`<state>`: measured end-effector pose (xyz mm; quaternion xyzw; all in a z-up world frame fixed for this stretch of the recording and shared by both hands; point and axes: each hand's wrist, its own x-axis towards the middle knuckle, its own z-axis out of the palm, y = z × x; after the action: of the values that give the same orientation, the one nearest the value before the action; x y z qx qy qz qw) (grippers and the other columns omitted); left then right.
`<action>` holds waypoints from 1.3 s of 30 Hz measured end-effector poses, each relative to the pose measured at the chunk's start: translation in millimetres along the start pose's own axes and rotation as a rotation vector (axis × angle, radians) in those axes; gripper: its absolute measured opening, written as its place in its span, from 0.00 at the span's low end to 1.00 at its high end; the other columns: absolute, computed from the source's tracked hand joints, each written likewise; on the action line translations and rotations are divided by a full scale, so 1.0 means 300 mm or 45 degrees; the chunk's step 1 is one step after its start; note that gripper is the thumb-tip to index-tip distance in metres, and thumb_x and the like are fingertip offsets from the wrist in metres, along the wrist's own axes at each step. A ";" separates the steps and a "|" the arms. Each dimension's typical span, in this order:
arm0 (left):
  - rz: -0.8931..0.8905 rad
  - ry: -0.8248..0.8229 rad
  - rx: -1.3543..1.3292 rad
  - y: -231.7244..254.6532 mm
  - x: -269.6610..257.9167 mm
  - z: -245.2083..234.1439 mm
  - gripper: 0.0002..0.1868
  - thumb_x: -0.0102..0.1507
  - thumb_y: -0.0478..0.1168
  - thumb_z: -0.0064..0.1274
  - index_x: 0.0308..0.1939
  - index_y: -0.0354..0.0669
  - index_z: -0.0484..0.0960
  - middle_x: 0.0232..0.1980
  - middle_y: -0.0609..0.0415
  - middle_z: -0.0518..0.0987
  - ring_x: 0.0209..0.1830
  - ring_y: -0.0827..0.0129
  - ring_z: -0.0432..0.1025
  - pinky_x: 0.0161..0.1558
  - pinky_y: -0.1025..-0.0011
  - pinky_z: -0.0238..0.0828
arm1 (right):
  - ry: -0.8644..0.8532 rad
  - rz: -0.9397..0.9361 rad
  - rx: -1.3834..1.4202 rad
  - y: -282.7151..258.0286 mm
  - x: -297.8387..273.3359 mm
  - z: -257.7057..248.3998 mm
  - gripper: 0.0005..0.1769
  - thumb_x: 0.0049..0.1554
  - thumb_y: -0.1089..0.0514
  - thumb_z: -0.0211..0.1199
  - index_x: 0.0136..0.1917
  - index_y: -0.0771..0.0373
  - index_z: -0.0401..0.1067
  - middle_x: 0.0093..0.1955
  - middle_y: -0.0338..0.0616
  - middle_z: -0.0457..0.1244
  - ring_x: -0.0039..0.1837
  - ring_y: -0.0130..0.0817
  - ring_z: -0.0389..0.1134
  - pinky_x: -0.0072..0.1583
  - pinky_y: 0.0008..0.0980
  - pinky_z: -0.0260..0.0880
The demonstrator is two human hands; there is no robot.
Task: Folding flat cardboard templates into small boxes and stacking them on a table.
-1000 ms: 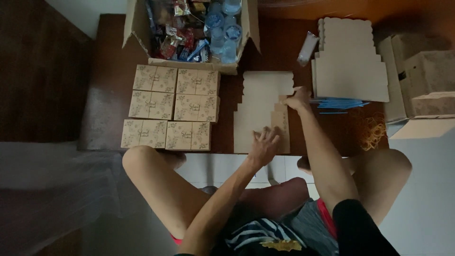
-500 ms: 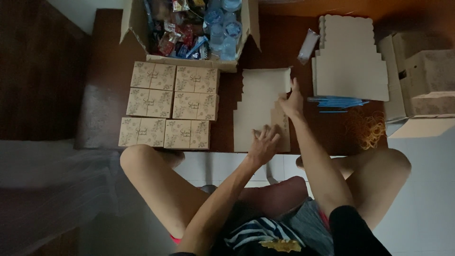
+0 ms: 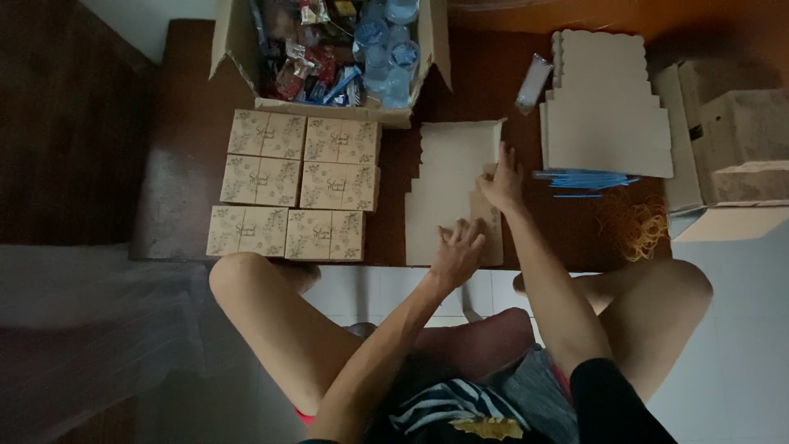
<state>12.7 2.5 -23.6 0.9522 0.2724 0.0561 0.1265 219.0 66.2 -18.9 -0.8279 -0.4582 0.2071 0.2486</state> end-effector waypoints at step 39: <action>0.004 0.222 0.045 -0.002 0.006 0.119 0.22 0.61 0.51 0.61 0.54 0.50 0.72 0.75 0.47 0.62 0.73 0.44 0.61 0.61 0.28 0.63 | -0.600 0.089 -0.321 -0.232 -0.103 -0.220 0.36 0.68 0.48 0.31 0.85 0.61 0.34 0.88 0.45 0.26 0.87 0.45 0.23 0.80 0.64 0.19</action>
<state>20.2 -3.5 -58.0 0.9461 0.2820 0.1342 0.0853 195.8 56.7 78.8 -0.7964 -0.4969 0.3439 0.0226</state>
